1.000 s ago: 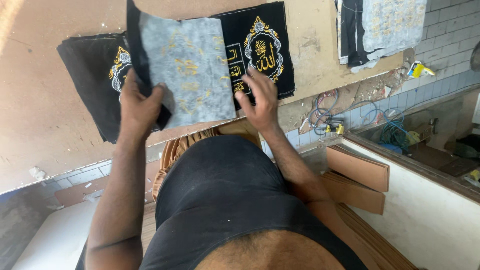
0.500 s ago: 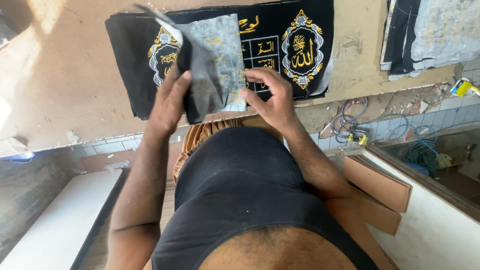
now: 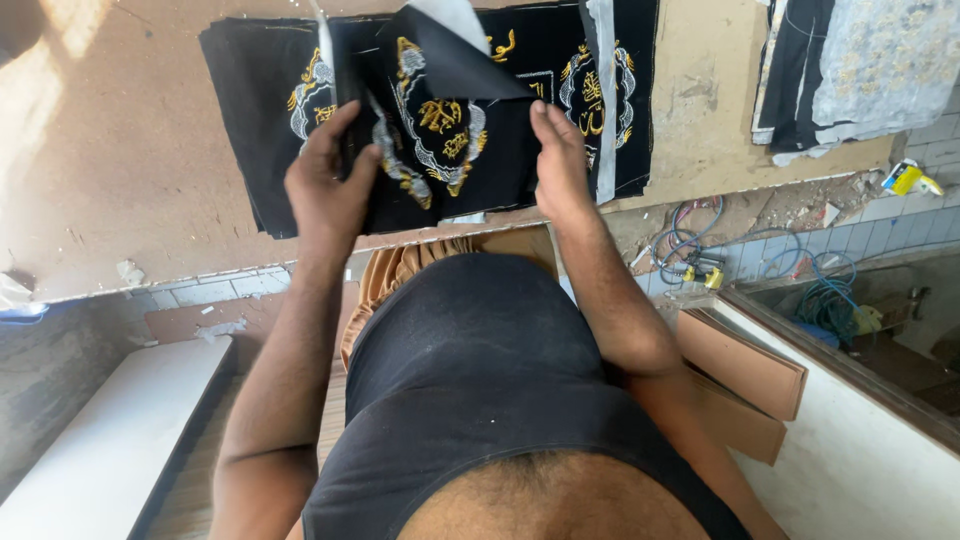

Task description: The person peels protective film from black fabric items with gold calligraphy on a workbench. They repeatedly lift and remove sections of film, then flip and reposition the items to continue peeling other areas.

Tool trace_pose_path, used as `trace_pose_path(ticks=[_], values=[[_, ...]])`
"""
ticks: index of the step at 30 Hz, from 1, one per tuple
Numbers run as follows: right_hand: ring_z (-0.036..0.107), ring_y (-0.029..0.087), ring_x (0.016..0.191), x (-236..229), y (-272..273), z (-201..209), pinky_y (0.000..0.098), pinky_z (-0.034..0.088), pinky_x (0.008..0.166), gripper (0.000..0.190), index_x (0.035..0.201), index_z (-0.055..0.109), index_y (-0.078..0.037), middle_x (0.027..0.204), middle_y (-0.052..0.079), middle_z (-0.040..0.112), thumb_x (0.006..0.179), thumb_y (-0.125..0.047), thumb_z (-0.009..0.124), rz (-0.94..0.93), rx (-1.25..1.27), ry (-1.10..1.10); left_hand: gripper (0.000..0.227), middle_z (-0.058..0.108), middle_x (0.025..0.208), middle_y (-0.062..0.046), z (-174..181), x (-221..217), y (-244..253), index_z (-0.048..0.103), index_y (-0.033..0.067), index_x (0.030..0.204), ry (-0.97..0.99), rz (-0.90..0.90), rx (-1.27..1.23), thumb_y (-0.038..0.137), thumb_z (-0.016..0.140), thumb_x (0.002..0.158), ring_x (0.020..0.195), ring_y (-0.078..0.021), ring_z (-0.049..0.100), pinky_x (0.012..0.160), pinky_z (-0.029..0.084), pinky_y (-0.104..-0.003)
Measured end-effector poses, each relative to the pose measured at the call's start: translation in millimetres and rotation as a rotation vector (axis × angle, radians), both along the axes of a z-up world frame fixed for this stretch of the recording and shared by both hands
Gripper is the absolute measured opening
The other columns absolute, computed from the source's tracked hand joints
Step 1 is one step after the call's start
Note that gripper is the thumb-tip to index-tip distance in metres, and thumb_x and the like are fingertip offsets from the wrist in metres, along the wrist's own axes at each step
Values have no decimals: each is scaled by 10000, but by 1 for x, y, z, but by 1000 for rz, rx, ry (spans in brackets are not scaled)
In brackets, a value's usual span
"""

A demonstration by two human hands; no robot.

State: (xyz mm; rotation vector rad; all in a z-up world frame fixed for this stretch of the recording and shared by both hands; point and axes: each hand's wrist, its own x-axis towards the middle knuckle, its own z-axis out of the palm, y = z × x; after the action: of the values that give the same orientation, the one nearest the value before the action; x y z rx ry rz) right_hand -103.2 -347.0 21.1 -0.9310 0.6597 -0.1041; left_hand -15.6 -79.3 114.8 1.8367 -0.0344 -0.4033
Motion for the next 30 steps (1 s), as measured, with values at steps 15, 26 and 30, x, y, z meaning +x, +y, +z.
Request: trace_pose_path(ticks=[15,26,30], values=[[644,198,790,-68,-133,-64,373,528,772,178,1034,708,12,910,111,722,1023,-161,668,-195,-1206,467,448,579,1301,-137,-84,24,105,669,11,1320,-140,138,253,-59,563,890,1222,-245,626,1088,500,-373],[615,197,738,-63,-127,-68,347,515,708,180,980,708,-11,839,97,707,928,-158,797,-195,-1211,447,289,644,1264,-160,-93,36,124,728,37,1223,-193,162,474,16,689,937,1202,-292,621,1055,486,-423],[610,230,741,-61,-121,-62,372,505,717,189,978,694,-16,844,103,684,935,-169,794,-164,-1278,503,291,650,1266,-162,-92,36,125,713,50,1230,-180,165,511,28,713,939,1209,-292,617,1036,484,-428]])
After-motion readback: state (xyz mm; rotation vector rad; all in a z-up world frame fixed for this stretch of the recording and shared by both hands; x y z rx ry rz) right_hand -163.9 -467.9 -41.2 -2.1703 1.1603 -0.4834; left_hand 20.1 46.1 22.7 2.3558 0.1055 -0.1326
